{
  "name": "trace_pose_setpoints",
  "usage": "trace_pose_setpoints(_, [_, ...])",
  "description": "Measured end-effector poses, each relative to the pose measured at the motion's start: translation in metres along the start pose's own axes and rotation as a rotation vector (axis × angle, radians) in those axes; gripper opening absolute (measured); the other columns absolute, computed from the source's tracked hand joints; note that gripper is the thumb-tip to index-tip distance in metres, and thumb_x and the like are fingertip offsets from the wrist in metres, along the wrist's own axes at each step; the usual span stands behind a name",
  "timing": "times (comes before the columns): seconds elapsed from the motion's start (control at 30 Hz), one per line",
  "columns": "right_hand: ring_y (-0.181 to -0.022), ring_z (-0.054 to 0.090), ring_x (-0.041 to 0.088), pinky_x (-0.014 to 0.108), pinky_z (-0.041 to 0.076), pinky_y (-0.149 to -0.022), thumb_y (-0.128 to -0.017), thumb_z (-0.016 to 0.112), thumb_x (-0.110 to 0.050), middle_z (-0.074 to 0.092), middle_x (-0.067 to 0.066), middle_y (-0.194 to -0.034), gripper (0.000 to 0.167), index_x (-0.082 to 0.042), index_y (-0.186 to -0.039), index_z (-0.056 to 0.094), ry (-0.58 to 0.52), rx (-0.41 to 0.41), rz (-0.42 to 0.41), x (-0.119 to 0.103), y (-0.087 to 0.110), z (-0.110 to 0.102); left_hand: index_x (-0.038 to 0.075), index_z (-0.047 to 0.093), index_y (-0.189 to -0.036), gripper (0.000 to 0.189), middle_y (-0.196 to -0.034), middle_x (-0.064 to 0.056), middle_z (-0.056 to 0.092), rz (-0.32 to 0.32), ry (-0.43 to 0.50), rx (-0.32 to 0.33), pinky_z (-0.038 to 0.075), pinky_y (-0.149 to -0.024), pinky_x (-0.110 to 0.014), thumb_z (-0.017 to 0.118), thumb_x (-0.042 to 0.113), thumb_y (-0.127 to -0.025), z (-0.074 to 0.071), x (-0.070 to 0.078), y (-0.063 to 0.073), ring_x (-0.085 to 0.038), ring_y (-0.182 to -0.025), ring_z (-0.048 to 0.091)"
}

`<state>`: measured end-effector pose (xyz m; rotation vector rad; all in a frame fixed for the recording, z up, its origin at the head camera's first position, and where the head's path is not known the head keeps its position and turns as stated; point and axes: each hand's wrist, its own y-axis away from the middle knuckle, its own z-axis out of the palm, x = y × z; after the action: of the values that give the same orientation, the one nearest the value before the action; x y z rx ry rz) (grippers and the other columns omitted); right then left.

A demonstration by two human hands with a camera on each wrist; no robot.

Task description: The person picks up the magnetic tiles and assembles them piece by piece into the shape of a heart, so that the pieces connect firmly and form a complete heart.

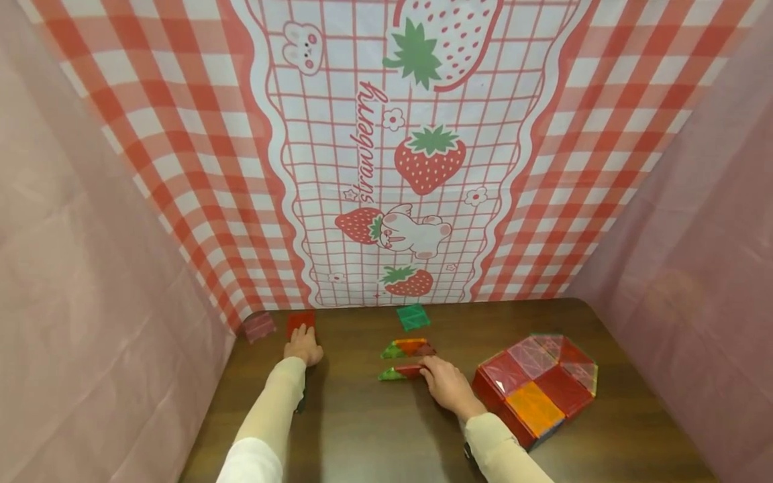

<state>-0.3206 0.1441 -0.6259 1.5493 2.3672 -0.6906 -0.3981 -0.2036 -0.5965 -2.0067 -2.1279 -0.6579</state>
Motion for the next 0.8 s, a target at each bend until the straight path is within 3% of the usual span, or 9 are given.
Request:
trace_pose_setpoints(0.23, [-0.094, 0.071, 0.028, 0.048, 0.057, -0.08, -0.099, 0.064, -0.01, 0.072, 0.007, -0.102, 0.007, -0.013, -0.105, 0.066, -0.061, -0.029, -0.042, -0.009, 0.013, 0.01, -0.009, 0.045, -0.146, 0.06, -0.16, -0.026, 0.034, -0.019, -0.119, -0.056, 0.029, -0.115, -0.067, 0.054, 0.007, -0.088, 0.01, -0.021, 0.022, -0.046, -0.151, 0.024])
trace_pose_setpoints(0.33, [-0.091, 0.071, 0.028, 0.047, 0.057, -0.077, -0.098, 0.065, -0.008, 0.071, 0.006, -0.098, 0.006, -0.012, -0.101, 0.065, -0.053, -0.002, -0.069, -0.009, 0.016, 0.012, -0.01, 0.058, -0.131, 0.049, -0.145, -0.027, 0.051, 0.081, -0.209, 0.047, 0.041, -0.107, -0.062, 0.057, 0.005, -0.085, 0.016, -0.022, 0.036, -0.046, -0.138, 0.043])
trace_pose_setpoints(0.43, [-0.09, 0.07, 0.026, 0.046, 0.057, -0.077, -0.097, 0.066, -0.008, 0.071, 0.005, -0.097, 0.006, -0.013, -0.101, 0.066, -0.045, 0.007, -0.074, -0.007, 0.017, 0.011, -0.009, 0.065, -0.115, 0.036, -0.118, -0.027, 0.062, 0.22, -0.31, 0.15, 0.051, -0.095, -0.055, 0.062, 0.005, -0.082, 0.025, -0.017, 0.054, -0.044, -0.114, 0.059])
trace_pose_setpoints(0.5, [-0.089, 0.07, 0.025, 0.045, 0.057, -0.077, -0.097, 0.066, -0.009, 0.071, 0.004, -0.097, 0.006, -0.013, -0.101, 0.066, -0.043, -0.001, -0.08, -0.006, 0.017, 0.01, -0.008, 0.067, -0.109, 0.031, -0.107, -0.025, 0.062, 0.301, -0.349, 0.174, 0.054, -0.09, -0.052, 0.066, 0.005, -0.081, 0.033, -0.012, 0.07, -0.041, -0.102, 0.062])
trace_pose_setpoints(0.63, [-0.088, 0.07, 0.022, 0.043, 0.058, -0.078, -0.098, 0.066, -0.011, 0.07, 0.003, -0.096, 0.006, -0.013, -0.103, 0.068, -0.033, -0.019, -0.084, -0.002, 0.019, 0.001, -0.007, 0.066, -0.109, 0.029, -0.103, -0.023, 0.062, 0.415, -0.39, 0.164, 0.056, -0.088, -0.047, 0.071, 0.005, -0.082, 0.048, 0.004, 0.111, -0.039, -0.097, 0.064])
trace_pose_setpoints(0.8, [-0.083, 0.067, 0.017, 0.04, 0.057, -0.074, -0.097, 0.068, -0.014, 0.068, -0.002, -0.091, 0.003, -0.012, -0.1, 0.067, -0.006, -0.028, -0.07, 0.005, 0.027, -0.012, -0.001, 0.067, -0.108, 0.034, -0.094, -0.016, 0.064, 0.573, -0.492, 0.251, 0.058, -0.075, -0.038, 0.077, 0.006, -0.077, 0.066, 0.024, 0.161, -0.03, -0.085, 0.066])
